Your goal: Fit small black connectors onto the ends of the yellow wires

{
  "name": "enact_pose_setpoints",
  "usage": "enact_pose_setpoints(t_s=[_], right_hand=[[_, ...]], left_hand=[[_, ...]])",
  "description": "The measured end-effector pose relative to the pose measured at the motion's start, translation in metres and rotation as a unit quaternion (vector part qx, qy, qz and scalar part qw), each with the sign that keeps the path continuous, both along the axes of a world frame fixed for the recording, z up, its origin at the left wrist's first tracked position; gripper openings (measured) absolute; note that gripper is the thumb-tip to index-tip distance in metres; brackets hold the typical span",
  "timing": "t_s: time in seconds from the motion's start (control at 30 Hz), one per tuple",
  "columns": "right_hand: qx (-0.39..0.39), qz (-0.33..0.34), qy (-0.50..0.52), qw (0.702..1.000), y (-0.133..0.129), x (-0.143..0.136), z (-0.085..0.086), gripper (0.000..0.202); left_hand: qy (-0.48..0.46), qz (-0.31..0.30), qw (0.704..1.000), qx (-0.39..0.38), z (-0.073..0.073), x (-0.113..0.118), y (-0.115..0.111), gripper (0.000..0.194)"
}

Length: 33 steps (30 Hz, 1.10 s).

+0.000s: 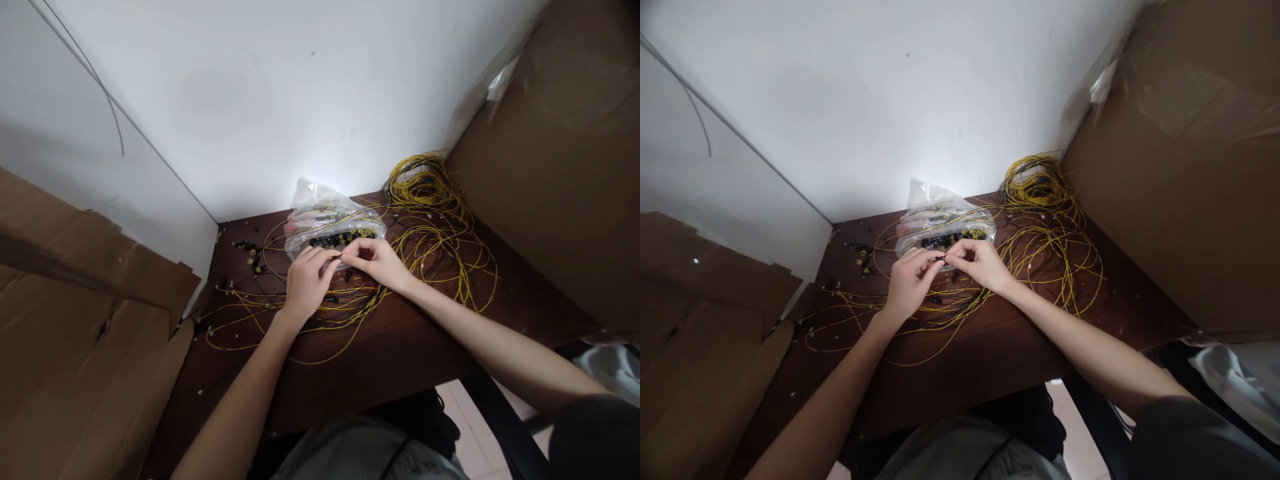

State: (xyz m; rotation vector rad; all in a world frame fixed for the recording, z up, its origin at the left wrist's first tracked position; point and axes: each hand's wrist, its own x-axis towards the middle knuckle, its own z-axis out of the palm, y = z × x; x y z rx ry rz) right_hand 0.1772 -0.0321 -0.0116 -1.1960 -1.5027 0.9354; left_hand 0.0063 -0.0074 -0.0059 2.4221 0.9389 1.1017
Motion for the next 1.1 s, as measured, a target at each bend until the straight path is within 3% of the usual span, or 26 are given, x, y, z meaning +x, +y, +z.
enact_pose_setpoints(t_s=[0.67, 1.1], right_hand=[[-0.015, 0.02, -0.003, 1.0, -0.004, -0.002, 0.008, 0.022], [-0.072, 0.011, 0.1, 0.992, -0.004, -0.007, 0.013, 0.024]], left_hand=[[-0.048, -0.009, 0.999, -0.01, -0.002, 0.003, -0.003, 0.013], [-0.029, 0.007, 0.999, -0.011, 0.002, 0.003, -0.005, 0.017]])
